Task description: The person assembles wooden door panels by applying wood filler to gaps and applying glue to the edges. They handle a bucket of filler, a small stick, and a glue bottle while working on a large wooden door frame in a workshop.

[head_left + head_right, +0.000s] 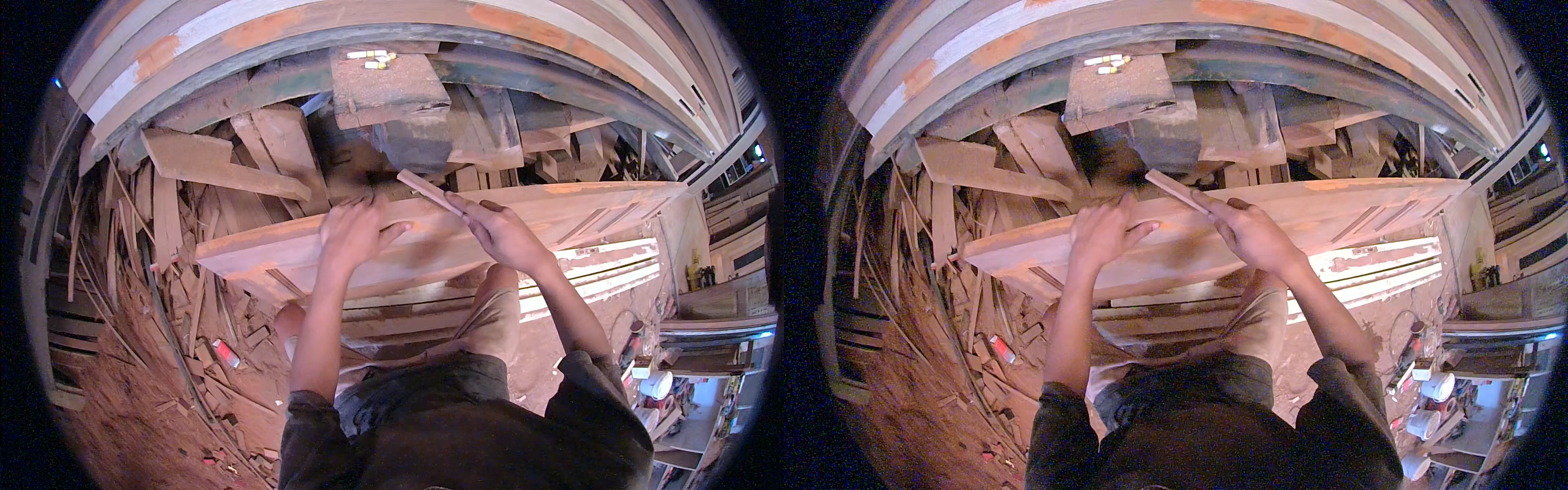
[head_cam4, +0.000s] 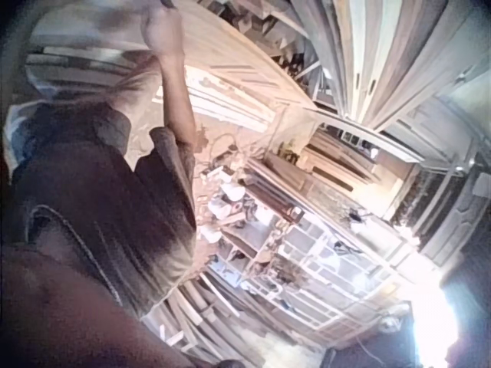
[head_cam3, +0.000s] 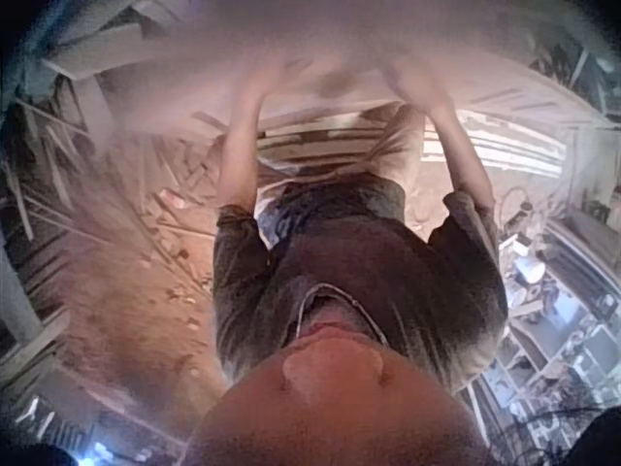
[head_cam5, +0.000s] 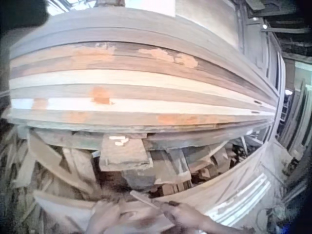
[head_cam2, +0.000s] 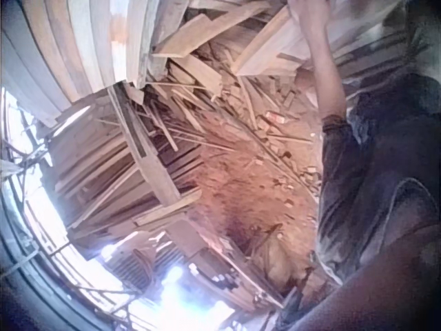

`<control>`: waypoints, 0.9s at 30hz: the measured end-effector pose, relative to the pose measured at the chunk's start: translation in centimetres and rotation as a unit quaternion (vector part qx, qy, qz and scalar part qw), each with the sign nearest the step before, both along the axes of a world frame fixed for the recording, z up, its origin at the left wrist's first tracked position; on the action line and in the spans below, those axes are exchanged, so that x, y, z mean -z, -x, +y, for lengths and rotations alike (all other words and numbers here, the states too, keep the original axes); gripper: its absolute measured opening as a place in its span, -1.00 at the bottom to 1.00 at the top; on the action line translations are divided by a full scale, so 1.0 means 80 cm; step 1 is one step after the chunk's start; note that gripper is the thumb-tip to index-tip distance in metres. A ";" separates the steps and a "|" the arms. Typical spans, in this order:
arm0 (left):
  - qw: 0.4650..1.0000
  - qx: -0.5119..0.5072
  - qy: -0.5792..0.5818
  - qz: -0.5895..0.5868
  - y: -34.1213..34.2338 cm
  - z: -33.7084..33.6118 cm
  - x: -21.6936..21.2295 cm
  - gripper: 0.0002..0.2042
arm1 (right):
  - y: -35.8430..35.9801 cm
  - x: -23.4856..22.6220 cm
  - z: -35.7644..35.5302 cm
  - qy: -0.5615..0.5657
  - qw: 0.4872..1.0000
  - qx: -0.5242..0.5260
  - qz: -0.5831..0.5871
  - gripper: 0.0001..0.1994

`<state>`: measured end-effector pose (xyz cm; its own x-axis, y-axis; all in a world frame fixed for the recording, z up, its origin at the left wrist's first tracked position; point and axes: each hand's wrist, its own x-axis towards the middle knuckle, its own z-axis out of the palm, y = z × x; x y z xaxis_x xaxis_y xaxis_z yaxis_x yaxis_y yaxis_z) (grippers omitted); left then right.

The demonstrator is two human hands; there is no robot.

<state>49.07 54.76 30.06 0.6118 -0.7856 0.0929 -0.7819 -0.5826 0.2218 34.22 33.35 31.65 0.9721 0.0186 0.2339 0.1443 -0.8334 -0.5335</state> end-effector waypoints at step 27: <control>1.000 0.006 -0.005 0.025 -0.002 0.003 -0.004 -0.38 | 0.008 0.005 0.021 0.095 0.994 0.047 0.033 -0.45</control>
